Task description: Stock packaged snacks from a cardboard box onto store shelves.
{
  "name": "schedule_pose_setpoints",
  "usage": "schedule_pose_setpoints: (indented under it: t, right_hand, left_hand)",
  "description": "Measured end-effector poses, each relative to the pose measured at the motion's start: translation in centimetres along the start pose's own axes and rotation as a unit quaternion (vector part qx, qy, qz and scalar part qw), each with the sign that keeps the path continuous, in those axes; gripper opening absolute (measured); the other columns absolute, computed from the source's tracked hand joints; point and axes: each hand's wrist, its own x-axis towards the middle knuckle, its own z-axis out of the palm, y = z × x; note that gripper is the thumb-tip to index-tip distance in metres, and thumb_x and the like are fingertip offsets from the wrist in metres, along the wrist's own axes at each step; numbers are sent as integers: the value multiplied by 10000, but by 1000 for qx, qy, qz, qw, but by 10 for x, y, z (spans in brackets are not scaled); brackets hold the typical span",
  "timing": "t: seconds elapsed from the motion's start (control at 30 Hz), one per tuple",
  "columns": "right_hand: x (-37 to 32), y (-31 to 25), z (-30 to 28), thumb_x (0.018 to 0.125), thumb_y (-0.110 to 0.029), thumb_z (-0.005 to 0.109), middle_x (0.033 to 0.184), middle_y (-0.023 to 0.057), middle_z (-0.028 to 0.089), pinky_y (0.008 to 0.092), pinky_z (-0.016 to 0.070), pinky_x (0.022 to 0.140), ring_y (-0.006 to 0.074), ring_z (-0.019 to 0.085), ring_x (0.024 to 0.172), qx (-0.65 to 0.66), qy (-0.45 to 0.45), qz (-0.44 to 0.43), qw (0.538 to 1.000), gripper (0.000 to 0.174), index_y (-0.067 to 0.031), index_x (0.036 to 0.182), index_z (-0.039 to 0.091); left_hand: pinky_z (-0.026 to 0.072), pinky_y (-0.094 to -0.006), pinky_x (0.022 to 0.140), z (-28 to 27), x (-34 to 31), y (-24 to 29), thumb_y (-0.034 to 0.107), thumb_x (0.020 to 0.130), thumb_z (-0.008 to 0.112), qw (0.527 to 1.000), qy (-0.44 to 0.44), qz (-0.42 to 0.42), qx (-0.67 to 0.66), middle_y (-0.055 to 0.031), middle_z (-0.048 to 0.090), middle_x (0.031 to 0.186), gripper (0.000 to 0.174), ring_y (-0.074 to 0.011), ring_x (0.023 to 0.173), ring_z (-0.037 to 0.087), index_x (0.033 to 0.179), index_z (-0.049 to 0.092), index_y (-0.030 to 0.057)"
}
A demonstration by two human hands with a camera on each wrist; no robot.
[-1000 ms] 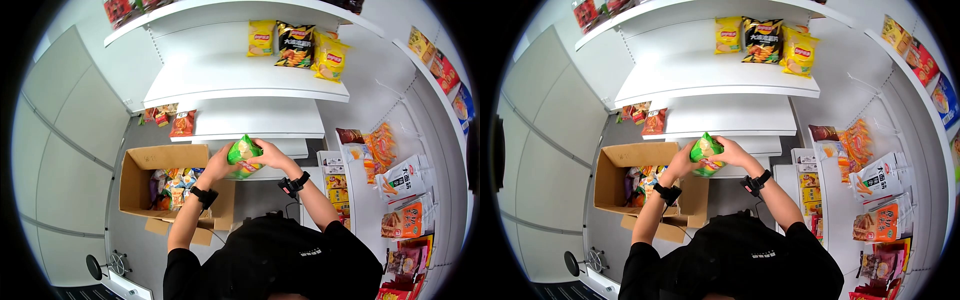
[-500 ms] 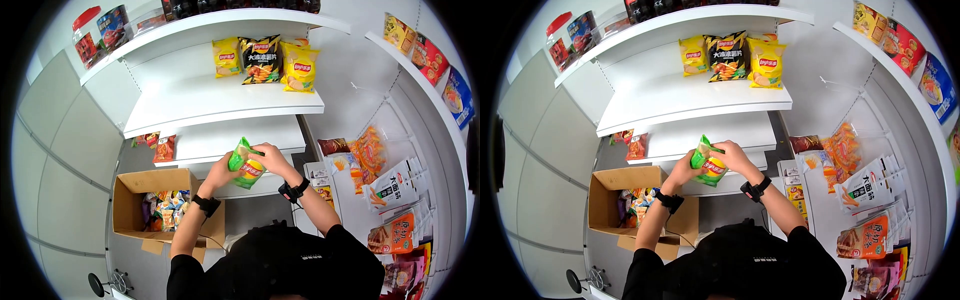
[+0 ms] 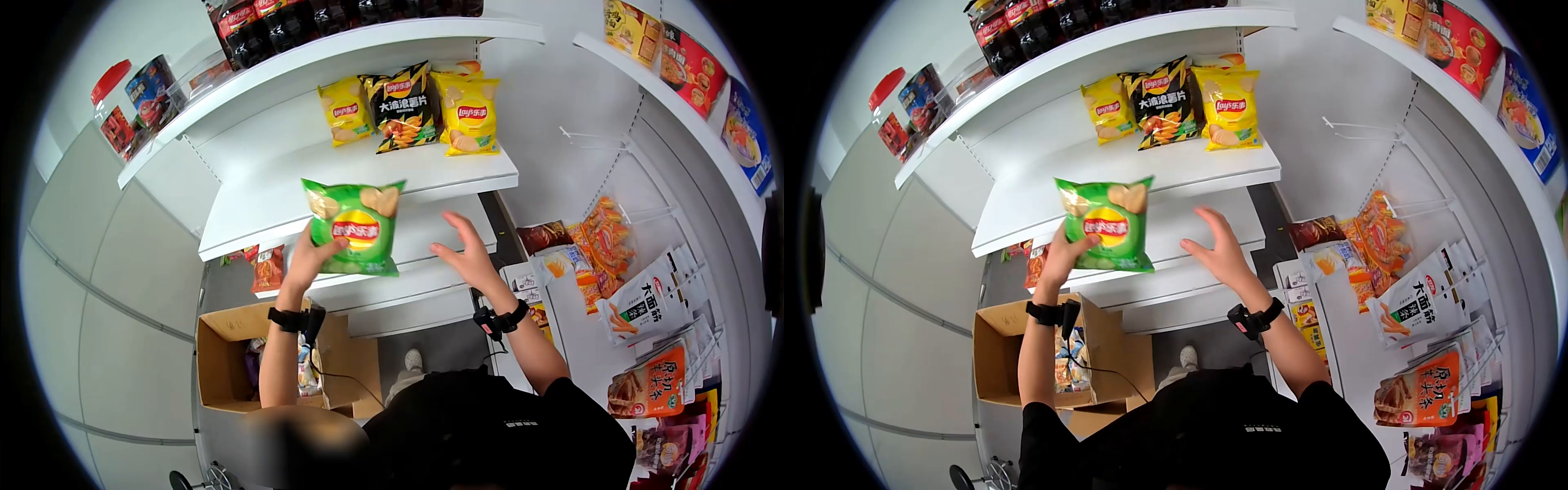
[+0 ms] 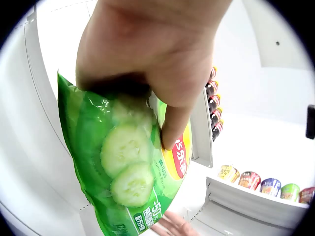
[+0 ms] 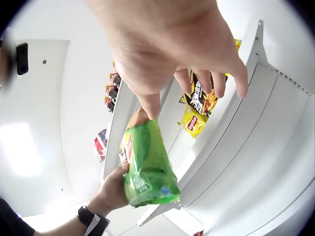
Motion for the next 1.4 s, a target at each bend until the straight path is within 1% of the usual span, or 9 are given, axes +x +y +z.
schedule_pose_setpoints:
  t: [0.13,0.3,0.4,0.63,0.77,1.07,1.17,1.27,1.4]
  right_hand:
    - [4,11,-5,797,-244,695,1288,135,471,373,343,1011,265,440,1214,9,26,27,999,552,-9,1244,474]
    - [11,23,-4,811,-275,676,1283,108,481,387,366,971,245,459,1186,26,25,73,997,520,-38,1236,492]
    - [16,29,1,811,-279,675,1282,99,485,386,371,961,238,467,1168,38,30,85,995,512,-45,1232,499]
    - [12,42,-9,808,-279,681,1276,86,494,373,383,938,228,471,1157,26,69,112,991,512,-53,1231,505]
    - [2,57,-20,812,-273,675,1272,97,501,363,397,920,231,481,1159,9,101,125,987,496,-53,1226,512]
    - [-12,66,-36,810,-265,675,1252,111,515,369,400,927,241,494,1148,8,125,159,979,494,-43,1221,513]
    - [-12,70,-36,813,-236,684,1243,66,517,350,404,936,190,491,1145,11,119,172,978,483,-60,1228,512]
    - [-13,74,-36,811,-236,686,1250,67,514,345,403,932,189,491,1146,13,112,171,979,487,-62,1231,512]
    - [-12,74,-34,811,-234,685,1249,71,517,347,403,931,192,493,1148,15,100,175,979,488,-61,1233,510]
  left_hand:
    - [482,-292,835,-18,31,21,82,811,649,998,28,17,-52,-104,604,1079,441,-168,951,587,1198,476,-38]
    - [491,-296,825,-26,80,34,104,827,632,994,42,44,-95,-103,604,1079,409,-173,951,592,1183,485,-30]
    - [502,-297,800,-9,110,39,111,835,630,993,5,76,-89,-103,610,1070,394,-172,936,599,1179,489,-21]
    - [507,-297,791,44,188,30,115,818,665,987,-37,63,-145,-105,622,1061,394,-178,924,610,1156,507,-12]
    - [506,-309,798,57,223,13,109,816,667,985,-72,51,-150,-104,622,1059,403,-192,923,611,1165,500,-5]
    - [500,-308,798,77,246,-11,96,807,676,978,-56,71,-188,-102,619,1059,416,-190,914,609,1168,497,-10]
    - [494,-304,799,79,247,-16,95,805,677,980,-49,79,-178,-105,623,1050,395,-189,910,610,1149,516,-15]
    - [488,-299,801,78,243,-17,94,804,679,985,-50,88,-138,-108,627,1043,375,-187,906,610,1131,533,-16]
    - [482,-297,808,74,239,-20,112,791,697,988,-46,77,-128,-115,619,1044,439,-189,906,605,1156,500,-30]
